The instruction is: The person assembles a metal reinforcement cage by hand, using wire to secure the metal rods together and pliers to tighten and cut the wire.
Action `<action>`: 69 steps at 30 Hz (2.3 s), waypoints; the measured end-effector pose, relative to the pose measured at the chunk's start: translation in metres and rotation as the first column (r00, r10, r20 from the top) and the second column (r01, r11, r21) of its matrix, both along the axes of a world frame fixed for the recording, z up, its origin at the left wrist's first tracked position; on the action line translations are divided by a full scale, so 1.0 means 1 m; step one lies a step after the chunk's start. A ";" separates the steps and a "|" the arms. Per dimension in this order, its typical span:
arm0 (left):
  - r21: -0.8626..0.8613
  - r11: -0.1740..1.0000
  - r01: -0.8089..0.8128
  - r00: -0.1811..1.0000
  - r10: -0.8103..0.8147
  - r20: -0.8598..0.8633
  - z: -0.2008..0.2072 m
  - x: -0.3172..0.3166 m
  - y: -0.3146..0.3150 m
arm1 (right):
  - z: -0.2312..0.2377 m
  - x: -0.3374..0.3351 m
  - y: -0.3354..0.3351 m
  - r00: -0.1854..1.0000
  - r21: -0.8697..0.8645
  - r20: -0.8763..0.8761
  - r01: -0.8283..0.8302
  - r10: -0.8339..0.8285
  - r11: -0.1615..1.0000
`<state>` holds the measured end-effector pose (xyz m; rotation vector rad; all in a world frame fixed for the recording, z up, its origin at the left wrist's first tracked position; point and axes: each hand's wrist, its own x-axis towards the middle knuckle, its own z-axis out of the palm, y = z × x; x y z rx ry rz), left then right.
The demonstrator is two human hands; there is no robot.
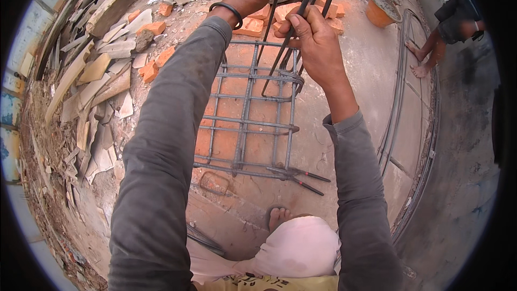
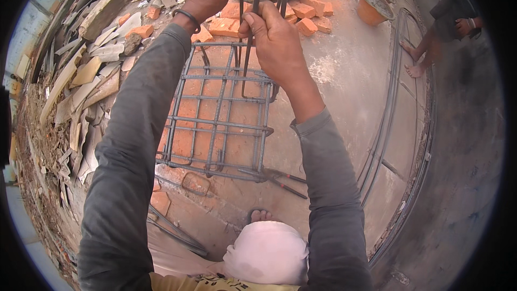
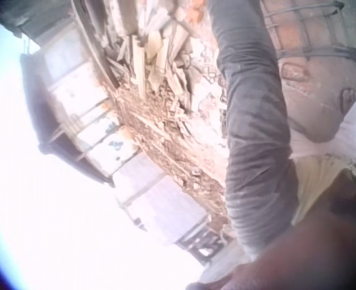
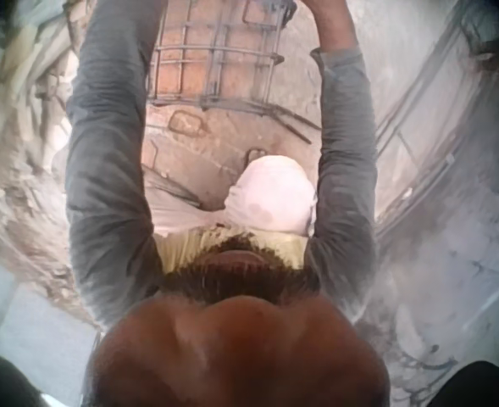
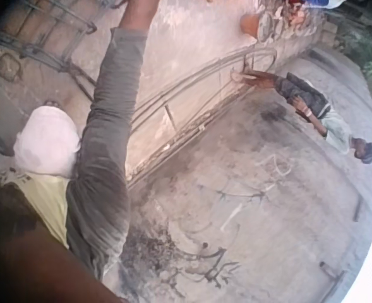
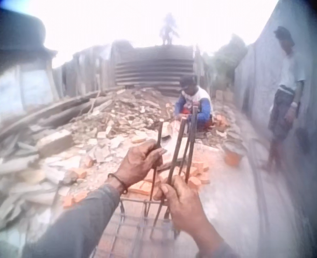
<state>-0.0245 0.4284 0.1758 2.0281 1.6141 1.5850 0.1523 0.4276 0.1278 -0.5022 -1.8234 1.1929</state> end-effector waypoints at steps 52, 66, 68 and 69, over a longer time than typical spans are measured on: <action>-0.386 0.606 -0.696 0.593 0.182 -0.784 0.041 -0.027 -0.480 | 0.034 0.015 0.022 0.801 0.004 0.598 -0.001 -0.001 1.000; -0.688 0.663 -0.295 0.946 0.305 -0.111 -0.297 0.128 -0.629 | 0.021 0.013 0.040 0.877 -0.163 0.480 0.055 0.031 0.985; -0.685 0.660 -0.309 0.935 0.341 -0.093 -0.303 0.144 -0.640 | 0.017 0.003 0.033 0.887 -0.189 0.456 0.021 0.069 0.982; -0.679 0.655 -0.331 0.925 0.368 -0.096 -0.305 0.145 -0.646 | 0.011 -0.003 0.021 0.908 -0.183 0.403 -0.041 0.113 0.982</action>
